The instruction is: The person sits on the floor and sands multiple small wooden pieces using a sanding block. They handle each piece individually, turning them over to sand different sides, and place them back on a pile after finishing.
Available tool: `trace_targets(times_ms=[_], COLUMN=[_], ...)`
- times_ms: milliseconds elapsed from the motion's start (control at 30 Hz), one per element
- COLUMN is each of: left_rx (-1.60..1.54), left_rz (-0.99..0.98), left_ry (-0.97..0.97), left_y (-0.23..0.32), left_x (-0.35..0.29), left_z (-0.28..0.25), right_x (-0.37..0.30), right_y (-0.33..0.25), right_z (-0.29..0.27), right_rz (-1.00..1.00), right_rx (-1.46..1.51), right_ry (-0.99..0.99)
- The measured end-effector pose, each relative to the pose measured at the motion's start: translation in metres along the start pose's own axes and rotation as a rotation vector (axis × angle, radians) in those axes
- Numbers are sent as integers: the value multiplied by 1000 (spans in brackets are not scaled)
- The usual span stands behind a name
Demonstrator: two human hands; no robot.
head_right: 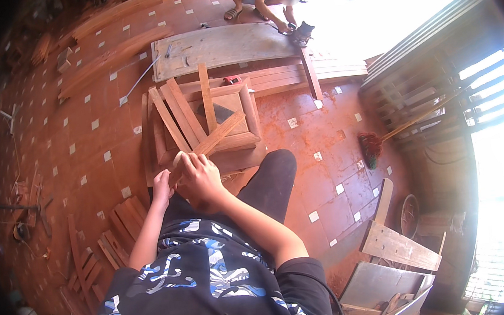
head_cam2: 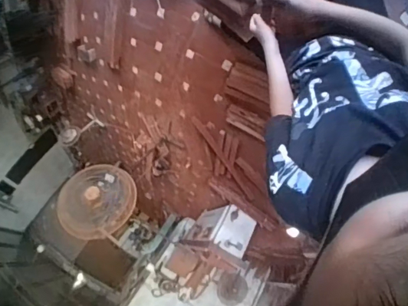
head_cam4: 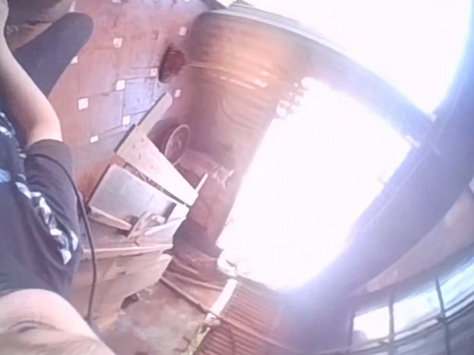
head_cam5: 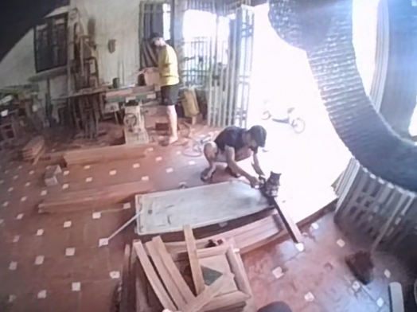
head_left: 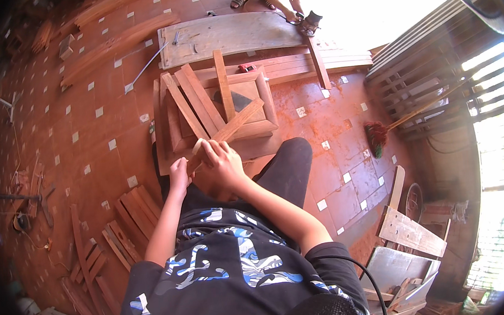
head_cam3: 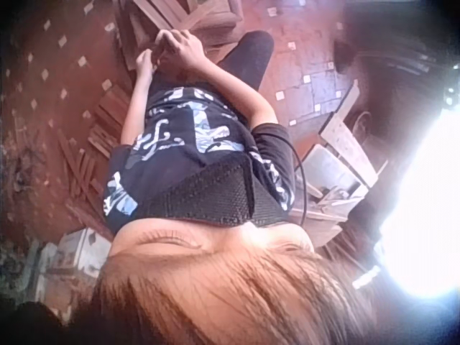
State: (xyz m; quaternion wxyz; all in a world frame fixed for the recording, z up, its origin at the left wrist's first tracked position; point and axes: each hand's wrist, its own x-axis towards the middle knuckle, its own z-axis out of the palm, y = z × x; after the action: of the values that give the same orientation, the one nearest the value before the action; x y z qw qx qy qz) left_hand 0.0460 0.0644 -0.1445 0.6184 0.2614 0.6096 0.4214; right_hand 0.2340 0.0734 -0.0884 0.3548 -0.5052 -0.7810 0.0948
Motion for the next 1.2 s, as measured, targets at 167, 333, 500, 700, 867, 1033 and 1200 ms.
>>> trace_targets(times_ms=[167,333,500,700,867,1033,1200], left_rx=[-5,16,32,33,33,45,48], left_rz=[33,56,41,33,13,44,61], left_ry=[-15,-31,-24,8,6,-52,-14], left_y=[1,5,7,-7,-9,-2,0], left_x=[-3,1,-2,4,4,-2,-3], left_z=[-2,2,-1,-3,-9,-2,-2], right_x=[33,73,76,18,8,35,65], right_y=[62,147,153,49,-2,90,134], right_z=[-10,-42,-37,-11,-16,-24,-44], right_rz=[83,272,297,12,-139,28,177], right_rx=[-232,-385,-351,-156,-11,-333,-362], right_ry=[181,261,300,196,-9,201,240])
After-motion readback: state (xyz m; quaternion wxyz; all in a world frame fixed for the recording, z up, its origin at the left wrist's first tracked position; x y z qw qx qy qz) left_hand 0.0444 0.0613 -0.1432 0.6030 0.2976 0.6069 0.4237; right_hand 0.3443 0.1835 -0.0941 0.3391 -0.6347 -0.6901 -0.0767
